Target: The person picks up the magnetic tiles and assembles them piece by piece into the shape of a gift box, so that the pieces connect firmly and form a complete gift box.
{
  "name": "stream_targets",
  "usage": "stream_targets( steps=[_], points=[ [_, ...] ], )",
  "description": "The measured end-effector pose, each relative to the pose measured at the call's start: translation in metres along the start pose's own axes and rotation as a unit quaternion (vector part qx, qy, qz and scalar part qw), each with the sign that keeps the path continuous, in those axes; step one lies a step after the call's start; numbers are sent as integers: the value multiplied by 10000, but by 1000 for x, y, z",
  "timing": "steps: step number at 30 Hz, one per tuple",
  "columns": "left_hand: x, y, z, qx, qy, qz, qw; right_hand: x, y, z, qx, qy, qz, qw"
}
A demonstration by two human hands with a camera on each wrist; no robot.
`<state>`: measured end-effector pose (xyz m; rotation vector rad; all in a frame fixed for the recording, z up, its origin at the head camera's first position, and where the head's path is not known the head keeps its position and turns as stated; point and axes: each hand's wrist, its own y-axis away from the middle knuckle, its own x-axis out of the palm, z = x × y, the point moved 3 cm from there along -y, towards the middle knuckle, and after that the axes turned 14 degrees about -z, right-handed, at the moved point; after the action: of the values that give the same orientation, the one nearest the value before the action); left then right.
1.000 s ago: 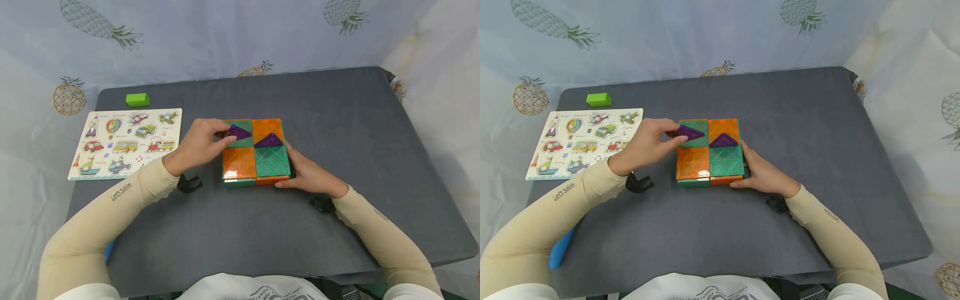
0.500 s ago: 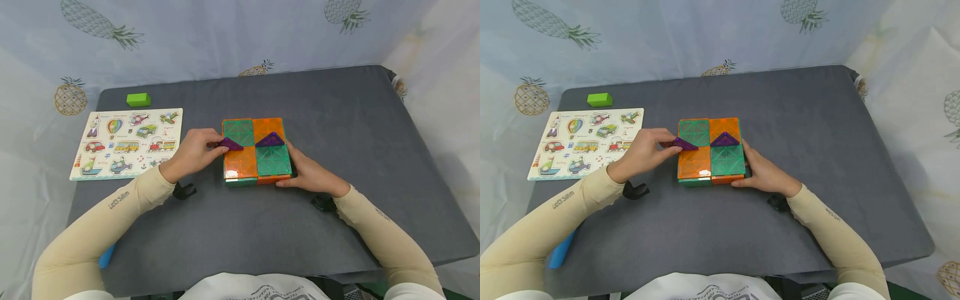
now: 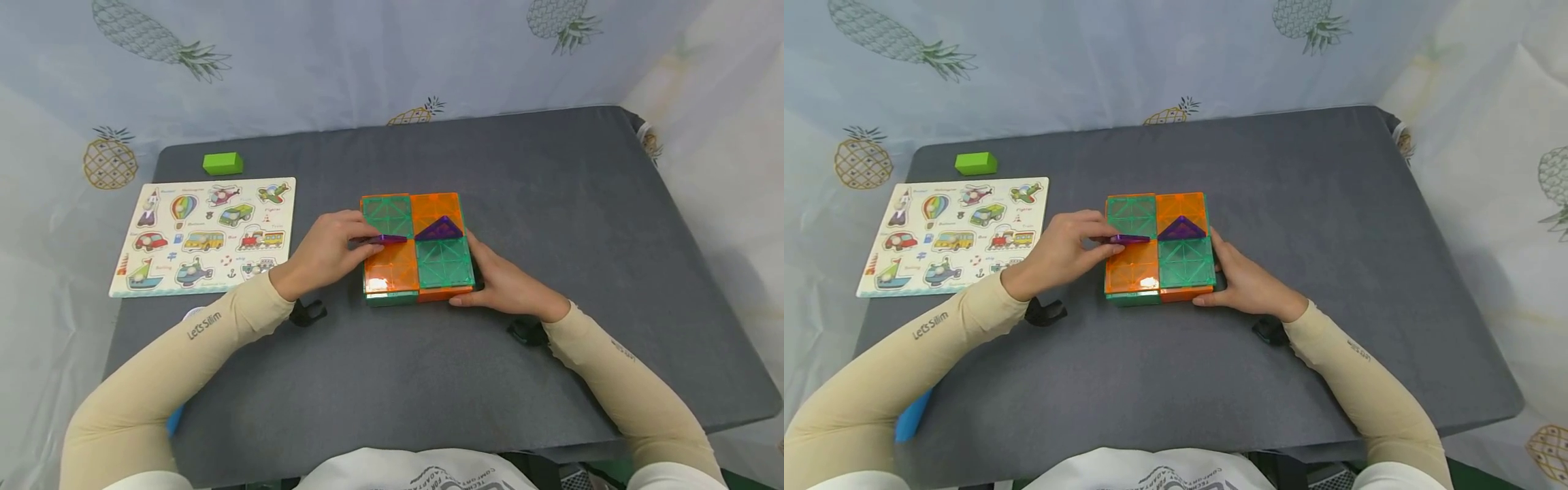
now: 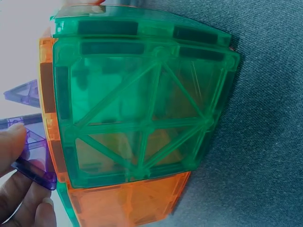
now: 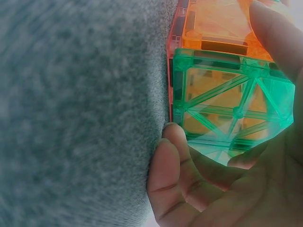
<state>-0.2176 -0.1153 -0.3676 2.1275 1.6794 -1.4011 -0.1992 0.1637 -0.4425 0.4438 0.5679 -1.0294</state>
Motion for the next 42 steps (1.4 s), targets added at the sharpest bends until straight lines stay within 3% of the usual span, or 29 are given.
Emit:
stream_targets(
  steps=[10,20,27,35,42],
  points=[
    [2,-2,0,-80,29,48,10000,0,0,1,-15,38,12,10000],
    [3,-4,0,16,127,-122,9998,0,0,0,19,101,42,9999],
    [-1,-8,-3,-18,225,-440,9988,-1,0,0,-1,93,-5,10000],
    [4,-8,0,-457,28,236,9987,-1,1,1,43,149,14,9999],
    [6,-8,1,-337,-113,243,9991,-1,0,0,53,148,17,9999]
  ],
)
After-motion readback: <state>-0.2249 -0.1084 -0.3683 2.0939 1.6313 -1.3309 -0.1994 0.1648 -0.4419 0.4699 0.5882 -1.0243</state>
